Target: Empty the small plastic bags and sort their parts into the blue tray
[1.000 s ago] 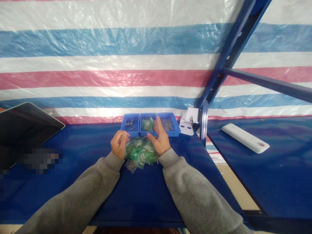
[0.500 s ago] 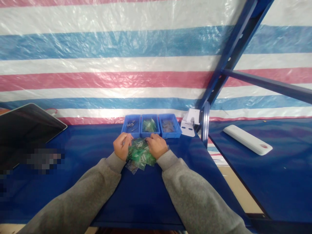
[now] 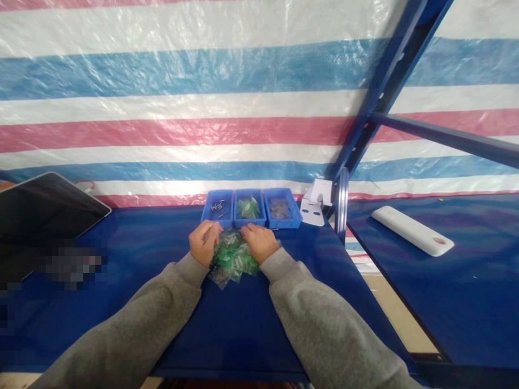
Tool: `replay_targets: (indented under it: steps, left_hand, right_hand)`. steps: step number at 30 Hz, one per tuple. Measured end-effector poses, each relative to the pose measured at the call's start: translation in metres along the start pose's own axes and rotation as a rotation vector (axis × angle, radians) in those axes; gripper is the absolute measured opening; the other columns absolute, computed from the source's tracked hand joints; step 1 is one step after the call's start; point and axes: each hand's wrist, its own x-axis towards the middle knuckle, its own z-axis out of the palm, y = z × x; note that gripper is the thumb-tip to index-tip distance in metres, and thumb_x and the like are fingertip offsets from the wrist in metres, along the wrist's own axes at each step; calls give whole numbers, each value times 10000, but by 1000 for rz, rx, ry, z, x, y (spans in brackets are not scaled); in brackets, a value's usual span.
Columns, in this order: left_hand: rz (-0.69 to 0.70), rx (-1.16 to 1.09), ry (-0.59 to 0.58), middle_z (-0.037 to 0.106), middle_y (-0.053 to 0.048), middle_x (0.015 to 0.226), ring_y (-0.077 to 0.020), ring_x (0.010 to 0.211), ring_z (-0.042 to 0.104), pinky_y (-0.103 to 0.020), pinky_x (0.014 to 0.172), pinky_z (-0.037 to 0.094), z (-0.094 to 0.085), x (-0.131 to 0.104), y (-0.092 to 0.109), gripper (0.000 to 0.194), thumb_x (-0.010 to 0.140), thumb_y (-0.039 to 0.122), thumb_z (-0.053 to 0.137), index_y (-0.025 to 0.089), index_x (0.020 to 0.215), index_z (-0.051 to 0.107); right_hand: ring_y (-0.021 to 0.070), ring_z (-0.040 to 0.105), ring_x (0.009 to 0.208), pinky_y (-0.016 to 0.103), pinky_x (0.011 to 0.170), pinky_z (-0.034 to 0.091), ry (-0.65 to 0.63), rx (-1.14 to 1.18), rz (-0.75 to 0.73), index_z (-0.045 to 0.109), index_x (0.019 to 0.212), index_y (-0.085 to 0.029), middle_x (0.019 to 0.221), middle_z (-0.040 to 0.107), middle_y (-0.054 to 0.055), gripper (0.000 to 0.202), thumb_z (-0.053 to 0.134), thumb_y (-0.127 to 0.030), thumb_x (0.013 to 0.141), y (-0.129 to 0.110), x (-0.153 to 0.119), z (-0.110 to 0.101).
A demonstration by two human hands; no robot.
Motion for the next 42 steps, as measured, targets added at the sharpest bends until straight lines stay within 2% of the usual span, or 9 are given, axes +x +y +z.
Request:
replay_targets:
  steps: [5, 8, 11, 14, 19, 24, 27, 34, 42]
  left_hand:
    - [-5, 20, -5, 485, 30, 522, -80, 481, 479, -213, 548, 397, 0, -1, -1, 274, 872, 295, 458, 153, 680, 593]
    - [20, 41, -4, 541, 6, 597, -91, 554, 518, -215, 579, 422, 1, 0, -1, 256, 872, 283, 460, 151, 708, 605]
    - [84, 43, -41, 619, -43, 795, -123, 724, 572, -228, 637, 457, 2, 1, 0, 181, 856, 268, 495, 152, 857, 634]
    - [161, 37, -107, 643, -61, 898, -136, 772, 586, -250, 677, 482, 5, 2, -1, 204, 828, 260, 549, 165, 990, 628]
    - [250, 67, -140, 678, -52, 844, -151, 795, 612, -288, 767, 488, 7, 0, -6, 134, 822, 247, 563, 183, 870, 671]
    - [204, 105, -177, 687, -33, 821, -138, 752, 624, -262, 730, 484, 7, -1, -8, 127, 827, 250, 557, 188, 837, 668]
    - [173, 121, -147, 684, -23, 809, -131, 742, 622, -248, 722, 477, 7, -1, -7, 126, 832, 253, 550, 184, 828, 654]
    - [142, 114, -121, 673, -18, 801, -115, 702, 602, -223, 678, 458, 5, -1, -2, 121, 839, 240, 535, 171, 837, 635]
    - [173, 76, -189, 654, -23, 771, -113, 674, 587, -227, 670, 463, 6, -2, -1, 154, 835, 294, 536, 170, 844, 627]
  right_hand:
    - [147, 562, 767, 246, 593, 322, 52, 27, -26, 569, 897, -202, 866, 605, 38, 165, 408, -236, 896, 2, -1, 3]
    - [143, 559, 747, 242, 583, 322, 128, 57, -36, 563, 884, -202, 853, 602, 29, 146, 420, -226, 895, 3, -2, 3]
    - [137, 555, 759, 230, 605, 343, 241, 101, -38, 565, 896, -204, 864, 589, 33, 154, 412, -215, 902, 1, -4, 1]
    - [142, 553, 819, 221, 646, 371, 376, 149, -37, 569, 913, -202, 928, 578, 52, 153, 416, -216, 904, 0, -4, 0]
    - [143, 572, 779, 225, 671, 403, 451, 255, -104, 576, 875, -192, 810, 609, 40, 161, 420, -221, 904, -2, -4, 3]
    - [142, 589, 778, 239, 705, 449, 547, 435, -137, 601, 876, -197, 823, 630, 43, 178, 431, -244, 900, -3, -5, 4]
    - [156, 594, 819, 268, 748, 472, 610, 557, -143, 604, 912, -197, 859, 636, 54, 167, 445, -241, 892, -4, -6, 3]
    - [160, 598, 808, 286, 749, 487, 655, 640, -143, 614, 899, -198, 841, 643, 52, 153, 468, -238, 880, -6, -7, -2]
    - [153, 579, 743, 273, 704, 474, 616, 597, -118, 614, 820, -191, 773, 615, 50, 191, 456, -275, 887, -7, -8, -2]
